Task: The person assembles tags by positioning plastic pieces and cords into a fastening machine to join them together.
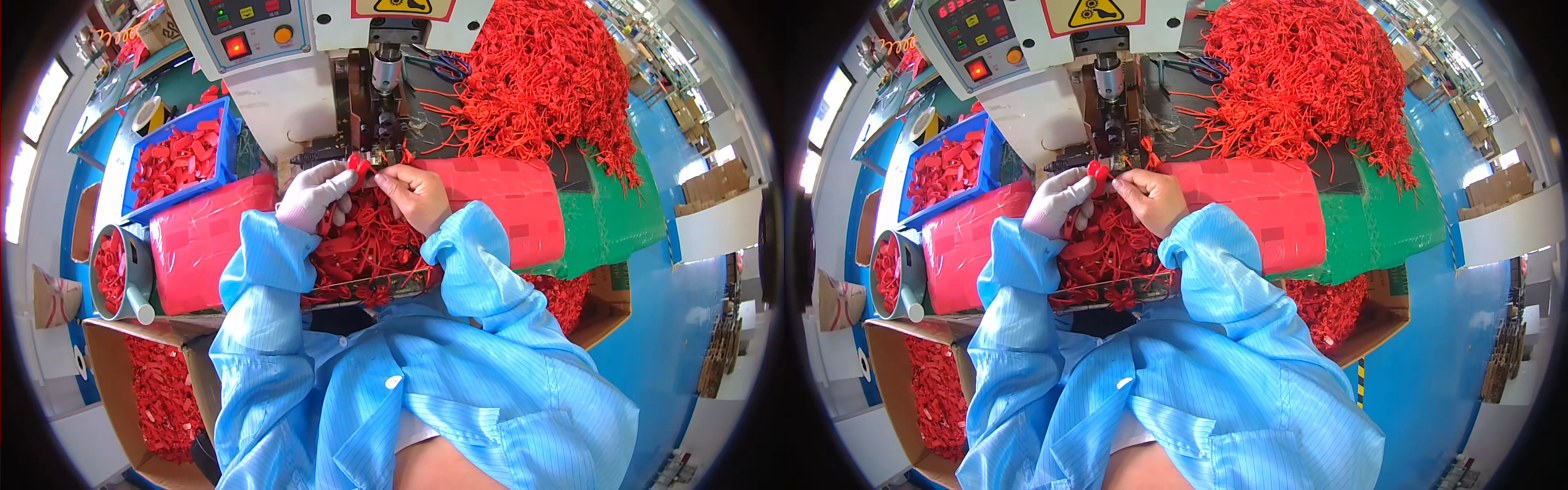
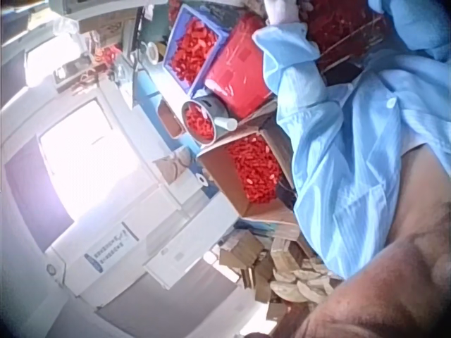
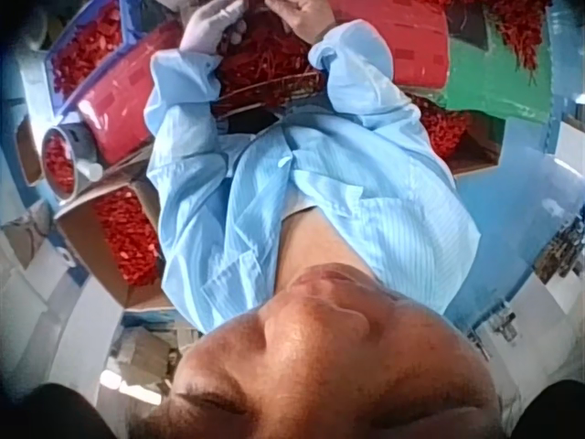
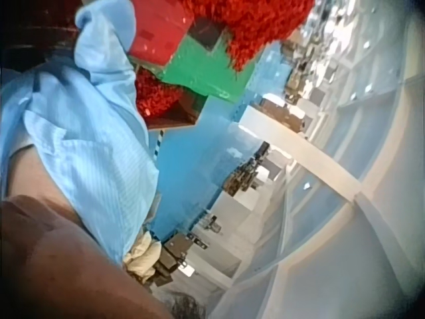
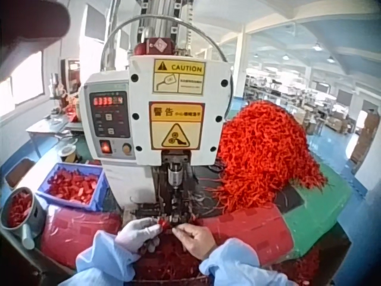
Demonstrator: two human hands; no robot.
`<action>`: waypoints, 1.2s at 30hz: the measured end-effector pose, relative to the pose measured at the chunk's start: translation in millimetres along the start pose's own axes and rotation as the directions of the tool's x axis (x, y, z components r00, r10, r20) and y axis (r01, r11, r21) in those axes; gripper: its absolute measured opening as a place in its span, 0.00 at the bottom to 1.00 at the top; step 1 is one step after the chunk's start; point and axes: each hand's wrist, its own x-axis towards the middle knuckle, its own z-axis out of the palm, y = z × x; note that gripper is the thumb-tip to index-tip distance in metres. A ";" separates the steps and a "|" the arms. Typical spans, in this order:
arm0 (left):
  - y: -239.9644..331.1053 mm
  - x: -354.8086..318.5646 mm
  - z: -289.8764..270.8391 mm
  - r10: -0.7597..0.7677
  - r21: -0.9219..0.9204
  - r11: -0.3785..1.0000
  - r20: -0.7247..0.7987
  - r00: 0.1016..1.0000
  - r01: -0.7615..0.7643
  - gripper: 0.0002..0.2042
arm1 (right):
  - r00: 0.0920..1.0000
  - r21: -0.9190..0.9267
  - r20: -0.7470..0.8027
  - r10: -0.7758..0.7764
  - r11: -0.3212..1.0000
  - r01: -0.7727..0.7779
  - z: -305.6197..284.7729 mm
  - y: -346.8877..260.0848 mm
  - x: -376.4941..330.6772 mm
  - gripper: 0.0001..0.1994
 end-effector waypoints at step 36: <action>-21.4 9.1 15.8 0.719 0.794 0.391 0.051 0.693 -0.465 0.13 | 0.920 -0.600 -0.212 -0.330 0.787 0.145 10.3 23.7 5.7 0.05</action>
